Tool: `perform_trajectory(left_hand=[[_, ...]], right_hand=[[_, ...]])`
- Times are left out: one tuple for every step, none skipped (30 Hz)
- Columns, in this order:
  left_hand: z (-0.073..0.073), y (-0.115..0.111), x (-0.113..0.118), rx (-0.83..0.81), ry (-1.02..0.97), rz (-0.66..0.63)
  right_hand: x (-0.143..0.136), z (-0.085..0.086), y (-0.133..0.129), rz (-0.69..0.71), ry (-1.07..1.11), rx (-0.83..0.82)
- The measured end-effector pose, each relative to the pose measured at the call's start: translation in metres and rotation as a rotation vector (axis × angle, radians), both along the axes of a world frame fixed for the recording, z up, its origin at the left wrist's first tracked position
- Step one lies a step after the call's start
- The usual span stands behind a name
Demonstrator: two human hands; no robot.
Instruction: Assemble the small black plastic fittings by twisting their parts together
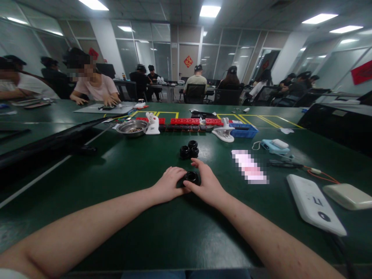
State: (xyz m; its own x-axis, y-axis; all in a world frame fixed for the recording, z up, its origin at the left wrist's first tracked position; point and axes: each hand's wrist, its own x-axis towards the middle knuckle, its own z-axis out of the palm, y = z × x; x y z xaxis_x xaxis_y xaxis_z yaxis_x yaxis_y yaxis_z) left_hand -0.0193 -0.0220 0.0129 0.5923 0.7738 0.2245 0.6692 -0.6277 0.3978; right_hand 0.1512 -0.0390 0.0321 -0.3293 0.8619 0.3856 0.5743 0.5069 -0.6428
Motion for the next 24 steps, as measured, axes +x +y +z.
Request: perform_trajectory(left_hand=[[0.0002, 0.0, 0.0002, -0.001, 0.0, -0.002], [0.0005, 0.0, 0.0003, -0.001, 0.0, -0.003], [0.0008, -0.0002, 0.0005, 0.0, -0.002, -0.003], [0.001, -0.0004, 0.0005, 0.0, -0.003, -0.005], [0.001, -0.0006, 0.0006, 0.0, -0.004, -0.005], [0.001, -0.0008, 0.0006, 0.001, -0.007, -0.006], [0.0008, -0.001, 0.0005, 0.001, -0.01, -0.005], [0.0005, -0.0011, 0.0004, 0.001, -0.012, -0.004], [0.0002, -0.001, 0.0003, 0.0, -0.014, -0.002], [-0.0002, -0.0008, 0.0002, 0.001, -0.018, 0.001], [-0.0005, -0.0006, 0.0001, 0.002, -0.021, 0.002], [-0.0008, -0.0003, 0.0, 0.004, -0.022, 0.0], [-0.0009, 0.0, 0.0, 0.005, -0.021, -0.003], [-0.001, 0.0002, 0.0, 0.006, -0.018, -0.008], [-0.0009, 0.0004, 0.0, 0.006, -0.016, -0.011], [-0.0009, 0.0004, 0.0001, 0.006, -0.012, -0.013], [-0.0007, 0.0004, 0.0002, 0.005, -0.011, -0.011], [-0.0006, 0.0003, 0.0003, 0.005, -0.01, -0.008], [-0.0005, 0.0002, 0.0003, 0.006, -0.011, -0.006], [-0.0005, 0.0001, 0.0003, 0.006, -0.011, -0.005], [-0.0004, -0.0001, 0.0003, 0.004, -0.01, -0.005], [-0.0004, -0.0002, 0.0002, 0.003, -0.01, -0.006], [-0.0003, -0.0003, 0.0001, 0.001, -0.01, -0.005], [-0.0003, -0.0004, 0.0, 0.001, -0.01, -0.003]], right_hand=[[-0.0012, -0.0005, 0.0004, -0.037, -0.003, 0.005], [-0.0023, -0.0009, 0.0008, -0.063, -0.006, 0.005], [-0.0031, -0.0011, 0.0011, -0.077, -0.01, -0.001], [-0.0035, -0.0012, 0.0014, -0.081, -0.014, -0.011], [-0.0034, -0.0009, 0.0014, -0.076, -0.013, -0.023], [-0.003, -0.0003, 0.0012, -0.059, -0.008, -0.033], [-0.0021, 0.0005, 0.0008, -0.027, 0.0, -0.037], [-0.0011, 0.0015, 0.0001, 0.015, 0.008, -0.035], [0.0, 0.0026, -0.0007, 0.061, 0.016, -0.029], [0.001, 0.0036, -0.0016, 0.102, 0.019, -0.02], [0.0016, 0.0044, -0.0024, 0.124, 0.018, -0.008], [0.0018, 0.005, -0.0031, 0.122, 0.012, 0.005], [0.0015, 0.0052, -0.0034, 0.097, 0.005, 0.017], [0.0009, 0.0052, -0.0034, 0.057, -0.006, 0.026], [-0.0001, 0.0047, -0.003, 0.013, -0.022, 0.026], [-0.0012, 0.004, -0.0023, -0.026, -0.038, 0.015], [-0.0021, 0.0031, -0.0014, -0.054, -0.05, -0.005], [-0.0028, 0.0022, -0.0005, -0.066, -0.055, -0.028], [-0.0031, 0.0012, 0.0004, -0.061, -0.051, -0.046], [-0.0029, 0.0004, 0.0011, -0.041, -0.038, -0.058], [-0.0023, -0.0001, 0.0015, -0.008, -0.019, -0.065], [-0.0014, -0.0004, 0.0015, 0.031, 0.002, -0.072], [-0.0004, -0.0003, 0.0012, 0.07, 0.021, -0.079], [0.0006, 0.0, 0.0006, 0.105, 0.034, -0.089]])
